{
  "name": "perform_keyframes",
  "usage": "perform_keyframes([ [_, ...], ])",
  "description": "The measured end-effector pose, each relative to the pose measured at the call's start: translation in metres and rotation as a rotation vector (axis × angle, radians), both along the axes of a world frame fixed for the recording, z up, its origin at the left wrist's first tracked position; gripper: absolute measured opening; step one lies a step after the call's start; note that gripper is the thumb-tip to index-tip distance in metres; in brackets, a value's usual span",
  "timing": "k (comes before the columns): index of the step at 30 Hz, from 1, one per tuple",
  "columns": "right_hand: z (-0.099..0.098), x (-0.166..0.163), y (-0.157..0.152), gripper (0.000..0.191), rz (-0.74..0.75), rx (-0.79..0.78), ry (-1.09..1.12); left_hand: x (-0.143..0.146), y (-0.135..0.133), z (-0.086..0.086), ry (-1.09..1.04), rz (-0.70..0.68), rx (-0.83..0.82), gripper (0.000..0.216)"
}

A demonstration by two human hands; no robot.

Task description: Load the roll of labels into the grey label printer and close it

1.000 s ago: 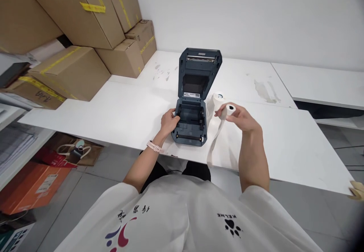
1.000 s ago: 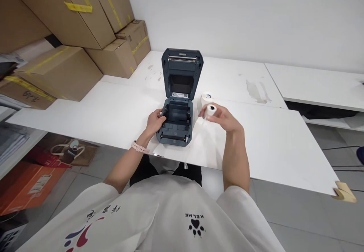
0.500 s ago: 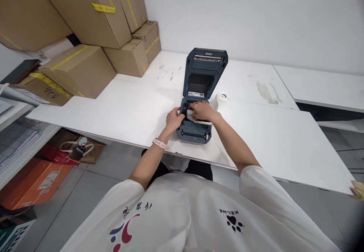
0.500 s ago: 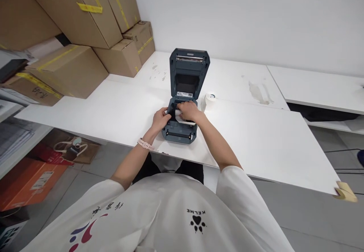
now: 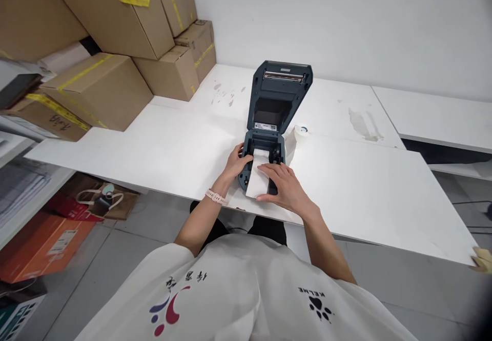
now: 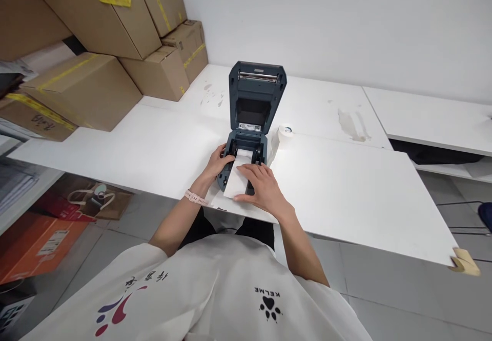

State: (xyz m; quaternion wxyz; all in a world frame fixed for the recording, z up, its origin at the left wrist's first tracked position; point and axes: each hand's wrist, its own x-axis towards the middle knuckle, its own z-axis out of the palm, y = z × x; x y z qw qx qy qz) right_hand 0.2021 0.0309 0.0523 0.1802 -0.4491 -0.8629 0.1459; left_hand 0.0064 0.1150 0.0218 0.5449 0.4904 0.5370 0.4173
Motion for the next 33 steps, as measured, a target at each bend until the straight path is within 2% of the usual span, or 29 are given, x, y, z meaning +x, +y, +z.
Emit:
perform_keyframes([
  [3,-0.004,-0.004,0.0,0.098,-0.014,0.041,-0.085,-0.001,0.0,0.003,-0.006,-0.01,-0.002,0.068],
  [5,-0.006,-0.004,-0.001,0.098,0.02,0.059,-0.12,-0.001,-0.001,0.004,0.008,-0.022,0.0,0.068],
  [11,-0.009,0.003,-0.009,0.044,0.041,0.029,-0.039,-0.002,0.002,-0.002,0.037,-0.049,0.018,0.066],
  [13,-0.007,0.004,-0.011,0.038,0.025,-0.023,0.023,-0.002,0.005,-0.005,0.023,-0.04,0.01,0.067],
  [21,0.002,0.014,-0.006,0.038,0.047,-0.177,0.169,-0.001,0.005,-0.003,-0.013,-0.029,-0.027,0.069],
  [23,0.002,0.014,-0.005,0.042,0.06,-0.15,0.14,-0.002,0.005,-0.002,-0.015,-0.038,-0.03,0.068],
  [25,-0.001,0.01,-0.004,0.061,0.043,-0.087,0.076,-0.003,0.005,-0.003,-0.02,-0.041,-0.029,0.068],
  [27,-0.004,0.004,-0.003,0.07,0.011,-0.021,-0.004,-0.003,0.006,-0.004,-0.024,-0.038,-0.03,0.067],
  [33,-0.009,-0.002,-0.005,0.053,0.029,0.078,-0.097,-0.002,0.006,-0.003,-0.042,-0.043,-0.046,0.071],
])
